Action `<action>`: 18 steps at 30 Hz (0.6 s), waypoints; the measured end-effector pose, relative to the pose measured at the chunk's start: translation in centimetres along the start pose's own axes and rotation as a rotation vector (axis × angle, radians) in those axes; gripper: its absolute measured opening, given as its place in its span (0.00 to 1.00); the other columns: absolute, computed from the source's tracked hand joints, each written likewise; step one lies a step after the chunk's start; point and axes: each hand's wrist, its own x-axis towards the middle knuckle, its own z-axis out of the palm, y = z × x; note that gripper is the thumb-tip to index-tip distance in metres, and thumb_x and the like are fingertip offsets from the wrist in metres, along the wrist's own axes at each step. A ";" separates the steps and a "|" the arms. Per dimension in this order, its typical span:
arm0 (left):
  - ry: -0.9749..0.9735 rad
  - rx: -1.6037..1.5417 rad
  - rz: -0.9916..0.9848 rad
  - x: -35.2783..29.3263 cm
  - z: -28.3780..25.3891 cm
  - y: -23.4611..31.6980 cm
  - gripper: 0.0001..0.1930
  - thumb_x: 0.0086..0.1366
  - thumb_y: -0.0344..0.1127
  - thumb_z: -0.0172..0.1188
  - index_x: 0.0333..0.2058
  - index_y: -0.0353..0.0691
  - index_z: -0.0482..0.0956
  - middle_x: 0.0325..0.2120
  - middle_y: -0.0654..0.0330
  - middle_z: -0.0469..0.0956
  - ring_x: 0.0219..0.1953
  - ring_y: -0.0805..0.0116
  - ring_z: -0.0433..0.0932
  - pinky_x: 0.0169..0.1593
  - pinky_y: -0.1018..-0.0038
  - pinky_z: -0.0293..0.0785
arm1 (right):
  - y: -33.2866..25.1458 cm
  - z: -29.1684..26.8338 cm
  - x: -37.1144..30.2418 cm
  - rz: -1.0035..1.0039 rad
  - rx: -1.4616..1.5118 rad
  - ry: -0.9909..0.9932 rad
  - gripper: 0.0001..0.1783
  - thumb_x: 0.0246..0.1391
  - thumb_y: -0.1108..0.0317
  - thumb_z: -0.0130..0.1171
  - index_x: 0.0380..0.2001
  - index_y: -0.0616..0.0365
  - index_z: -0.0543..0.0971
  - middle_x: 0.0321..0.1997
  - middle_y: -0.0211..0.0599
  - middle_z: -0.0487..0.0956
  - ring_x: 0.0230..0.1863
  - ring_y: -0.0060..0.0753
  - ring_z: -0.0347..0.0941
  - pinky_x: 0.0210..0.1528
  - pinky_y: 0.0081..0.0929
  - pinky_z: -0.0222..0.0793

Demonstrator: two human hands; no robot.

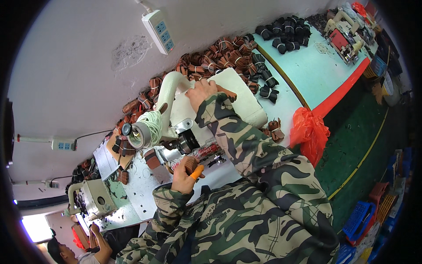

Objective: The person feeds leather pieces through an edge skiving machine, arranges the processed pieces into stacks on top of the machine, and bundles pieces together by hand.

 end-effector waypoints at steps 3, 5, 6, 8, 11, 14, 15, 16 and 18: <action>-0.019 0.036 -0.031 0.0 0.0 -0.2 0.16 0.57 0.34 0.63 0.40 0.32 0.70 0.23 0.57 0.77 0.24 0.72 0.79 0.28 0.75 0.74 | 0.6 0.1 -0.1 -0.057 0.003 -0.083 0.13 0.57 0.59 0.50 0.35 0.50 0.82 0.36 0.35 0.76 0.46 0.36 0.67 0.50 0.38 0.57; -0.007 0.064 0.002 0.1 -0.3 -0.9 0.17 0.57 0.35 0.63 0.40 0.33 0.70 0.23 0.55 0.77 0.25 0.69 0.79 0.29 0.74 0.73 | 1.5 -0.2 -1.1 -0.124 0.030 0.125 0.11 0.54 0.59 0.53 0.29 0.50 0.81 0.33 0.32 0.76 0.42 0.35 0.69 0.46 0.36 0.59; 0.012 0.091 0.027 -0.1 -0.5 -1.3 0.17 0.57 0.36 0.63 0.41 0.33 0.70 0.24 0.53 0.77 0.25 0.65 0.79 0.29 0.72 0.73 | 1.4 -1.4 -1.7 -0.119 0.075 0.284 0.06 0.49 0.63 0.57 0.29 0.50 0.80 0.32 0.30 0.75 0.40 0.33 0.69 0.44 0.34 0.60; 0.043 0.178 0.029 -0.5 -0.9 -1.7 0.17 0.57 0.37 0.63 0.41 0.34 0.70 0.24 0.51 0.77 0.26 0.60 0.79 0.30 0.70 0.73 | 2.1 -2.5 -3.8 -0.093 0.111 0.480 0.06 0.41 0.68 0.63 0.27 0.51 0.79 0.31 0.27 0.74 0.36 0.31 0.68 0.39 0.31 0.61; 0.041 0.335 0.022 -0.3 -0.4 0.7 0.18 0.56 0.39 0.63 0.41 0.37 0.70 0.25 0.46 0.77 0.30 0.48 0.78 0.33 0.64 0.72 | 5.9 -0.8 -6.3 -0.187 0.025 0.391 0.10 0.41 0.69 0.64 0.31 0.52 0.79 0.32 0.27 0.74 0.37 0.30 0.69 0.41 0.31 0.60; 0.069 0.540 0.142 -0.5 -0.8 1.9 0.17 0.54 0.38 0.63 0.40 0.38 0.70 0.26 0.46 0.77 0.29 0.46 0.77 0.32 0.60 0.71 | 4.6 -2.9 -7.5 -0.123 0.063 0.416 0.12 0.42 0.68 0.63 0.35 0.53 0.78 0.33 0.30 0.75 0.38 0.33 0.70 0.42 0.34 0.62; 0.067 0.537 0.141 -0.3 -0.9 2.1 0.17 0.54 0.38 0.63 0.40 0.38 0.70 0.26 0.46 0.77 0.29 0.46 0.77 0.32 0.60 0.71 | 3.6 -3.6 -8.5 -0.086 0.194 0.364 0.13 0.44 0.67 0.63 0.36 0.55 0.78 0.33 0.33 0.75 0.37 0.36 0.71 0.40 0.34 0.64; 0.107 0.642 0.192 -0.5 -1.1 2.3 0.17 0.53 0.37 0.62 0.39 0.39 0.70 0.27 0.47 0.77 0.29 0.46 0.77 0.32 0.59 0.71 | 1.8 -4.3 -10.1 -0.051 0.330 0.307 0.15 0.45 0.66 0.63 0.38 0.57 0.77 0.33 0.36 0.75 0.36 0.39 0.71 0.38 0.35 0.66; 0.162 0.795 0.274 -0.7 -1.3 2.7 0.16 0.49 0.34 0.61 0.38 0.41 0.70 0.29 0.51 0.76 0.30 0.47 0.76 0.31 0.57 0.71 | -2.6 -5.8 -13.2 -0.038 0.739 -0.143 0.22 0.48 0.57 0.61 0.43 0.59 0.74 0.35 0.44 0.76 0.37 0.47 0.74 0.38 0.36 0.70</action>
